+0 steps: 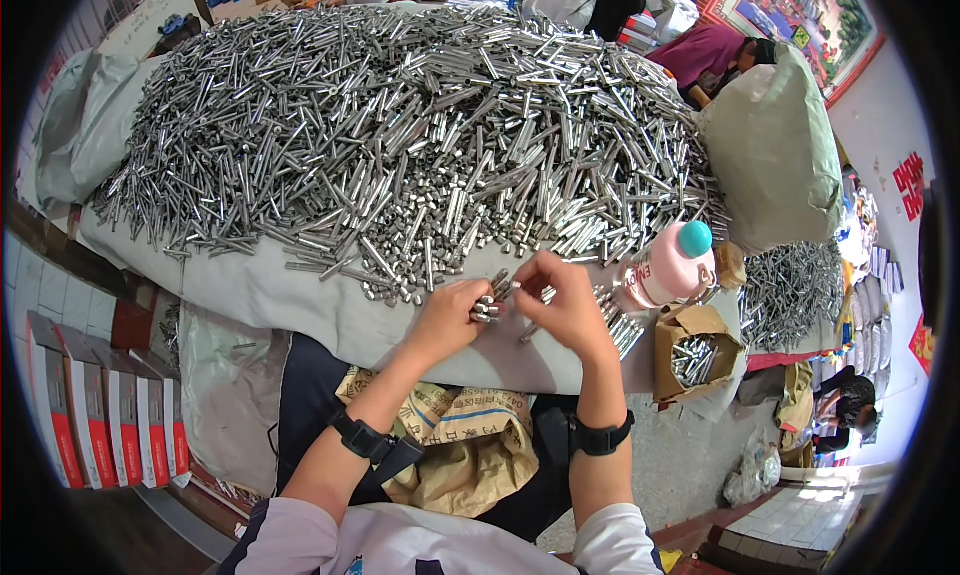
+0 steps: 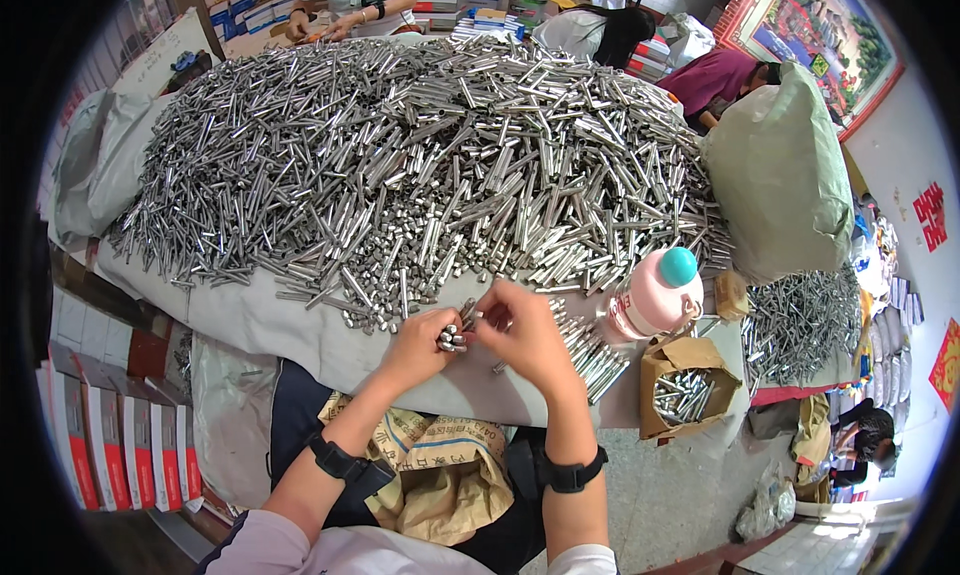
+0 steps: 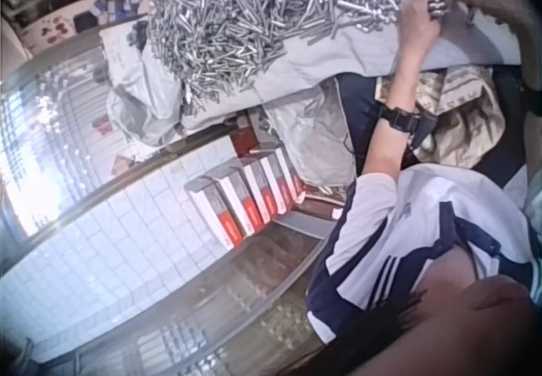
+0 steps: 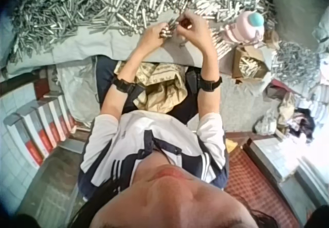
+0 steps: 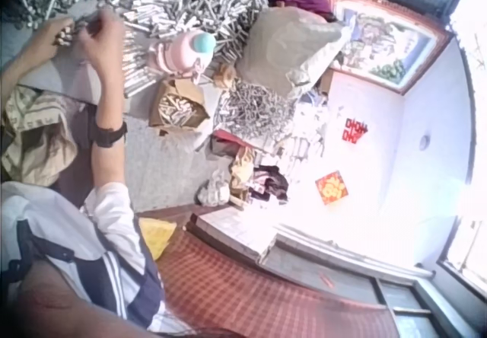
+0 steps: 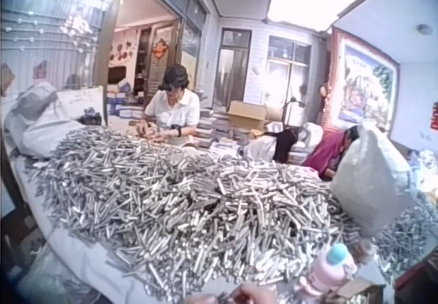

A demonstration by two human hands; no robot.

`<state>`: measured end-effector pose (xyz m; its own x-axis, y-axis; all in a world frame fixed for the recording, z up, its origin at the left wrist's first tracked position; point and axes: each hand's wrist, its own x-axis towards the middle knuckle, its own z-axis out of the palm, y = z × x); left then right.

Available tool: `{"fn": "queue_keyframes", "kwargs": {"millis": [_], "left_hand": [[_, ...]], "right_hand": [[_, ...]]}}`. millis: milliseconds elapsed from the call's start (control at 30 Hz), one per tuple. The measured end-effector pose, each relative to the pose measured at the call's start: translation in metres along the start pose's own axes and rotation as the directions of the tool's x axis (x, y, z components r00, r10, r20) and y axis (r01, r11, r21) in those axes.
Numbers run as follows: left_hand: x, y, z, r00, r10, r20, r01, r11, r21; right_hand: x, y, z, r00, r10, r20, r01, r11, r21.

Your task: Sorting and inspecting small metal cylindrical components at a work table.

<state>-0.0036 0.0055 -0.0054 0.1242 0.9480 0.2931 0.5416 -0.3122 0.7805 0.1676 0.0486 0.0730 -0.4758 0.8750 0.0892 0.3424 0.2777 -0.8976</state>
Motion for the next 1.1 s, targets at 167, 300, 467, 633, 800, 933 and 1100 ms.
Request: {"fn": "queue_keyframes", "kwargs": {"millis": [167,300,467,633,800,933,1100], "left_hand": [[0.002,0.006,0.000,0.999,0.001,-0.036,-0.003,0.998,-0.056],[0.001,0.002,0.001,0.999,-0.037,-0.010,0.037,0.999,-0.034],[0.000,0.001,0.002,0.999,-0.006,-0.041,0.004,0.999,-0.042],[-0.001,0.005,-0.002,0.999,-0.042,0.001,0.042,0.997,-0.069],[0.000,0.005,0.000,0.999,-0.020,-0.043,0.017,0.998,-0.057],[0.000,0.004,0.000,0.998,-0.044,-0.038,0.041,0.996,-0.075],[0.000,0.005,-0.001,0.998,-0.064,-0.028,0.061,0.995,-0.079]], "right_hand": [[-0.018,-0.007,0.000,0.997,-0.067,0.043,0.070,0.995,-0.065],[-0.027,-0.003,0.008,0.998,-0.027,0.056,0.027,1.000,-0.009],[-0.028,-0.002,0.014,0.994,-0.106,0.016,0.107,0.986,-0.126],[-0.032,-0.002,0.020,0.972,-0.235,-0.001,0.230,0.951,-0.208],[-0.035,-0.004,0.020,0.977,-0.213,-0.032,0.204,0.962,-0.183],[-0.035,-0.003,0.020,0.986,-0.168,-0.022,0.162,0.973,-0.165],[-0.034,-0.002,0.020,0.983,-0.182,-0.026,0.175,0.969,-0.176]]}}
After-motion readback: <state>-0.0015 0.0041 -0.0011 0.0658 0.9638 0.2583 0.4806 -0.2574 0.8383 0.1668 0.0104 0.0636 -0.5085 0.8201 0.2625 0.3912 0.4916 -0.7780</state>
